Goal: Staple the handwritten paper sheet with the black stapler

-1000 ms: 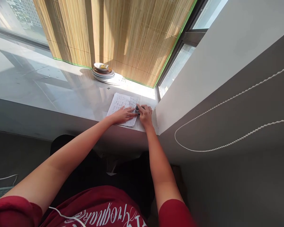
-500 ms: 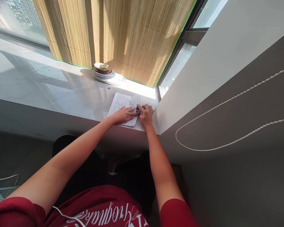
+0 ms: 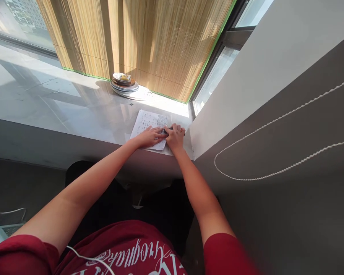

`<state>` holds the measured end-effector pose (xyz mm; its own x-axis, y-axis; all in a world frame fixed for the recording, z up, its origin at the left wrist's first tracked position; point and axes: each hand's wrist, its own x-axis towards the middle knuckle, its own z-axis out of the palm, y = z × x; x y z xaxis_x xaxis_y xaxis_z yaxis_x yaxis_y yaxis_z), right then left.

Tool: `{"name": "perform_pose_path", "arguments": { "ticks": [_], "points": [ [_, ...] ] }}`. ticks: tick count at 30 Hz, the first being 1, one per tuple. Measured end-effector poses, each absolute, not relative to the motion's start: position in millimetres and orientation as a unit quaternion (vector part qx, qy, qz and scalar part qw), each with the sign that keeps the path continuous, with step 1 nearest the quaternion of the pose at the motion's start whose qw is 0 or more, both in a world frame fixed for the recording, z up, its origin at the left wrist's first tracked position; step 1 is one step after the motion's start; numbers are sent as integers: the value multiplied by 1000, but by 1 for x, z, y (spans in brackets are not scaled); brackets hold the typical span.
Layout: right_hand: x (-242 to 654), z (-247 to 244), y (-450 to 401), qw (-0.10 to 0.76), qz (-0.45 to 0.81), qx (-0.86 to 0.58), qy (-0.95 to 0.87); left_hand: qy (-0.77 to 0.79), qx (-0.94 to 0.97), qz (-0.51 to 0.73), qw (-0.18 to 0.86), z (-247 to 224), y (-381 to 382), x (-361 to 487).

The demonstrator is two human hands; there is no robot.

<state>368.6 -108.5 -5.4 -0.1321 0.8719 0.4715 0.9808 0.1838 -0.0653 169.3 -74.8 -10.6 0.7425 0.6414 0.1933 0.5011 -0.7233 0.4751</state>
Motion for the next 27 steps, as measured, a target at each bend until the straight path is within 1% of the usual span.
{"name": "perform_pose_path", "arguments": {
  "ticks": [2,5,10,13,15,18,21,24,27],
  "points": [
    [366,-5,-111,208,-126,-624,-743,316,911,175,200,-10,-75,169],
    [366,-7,-111,249,-105,-652,-709,322,912,166,192,-9,-74,167],
    [378,-16,-105,358,-47,-734,-576,314,919,145,188,-10,-70,166],
    [386,-17,-104,430,-40,-733,-525,322,912,157,199,-14,-66,168],
    [386,-14,-104,476,-43,-713,-513,325,900,195,217,-17,-63,170],
    [376,-8,-102,521,33,-657,-544,327,846,319,275,-18,-55,167],
    [360,-6,-98,526,137,-600,-587,360,736,452,353,-15,-46,155],
    [348,-10,-94,520,169,-563,-620,378,575,540,485,-10,-40,139],
    [342,-13,-94,497,168,-524,-671,358,375,582,626,-6,-40,131]
  ]
}}
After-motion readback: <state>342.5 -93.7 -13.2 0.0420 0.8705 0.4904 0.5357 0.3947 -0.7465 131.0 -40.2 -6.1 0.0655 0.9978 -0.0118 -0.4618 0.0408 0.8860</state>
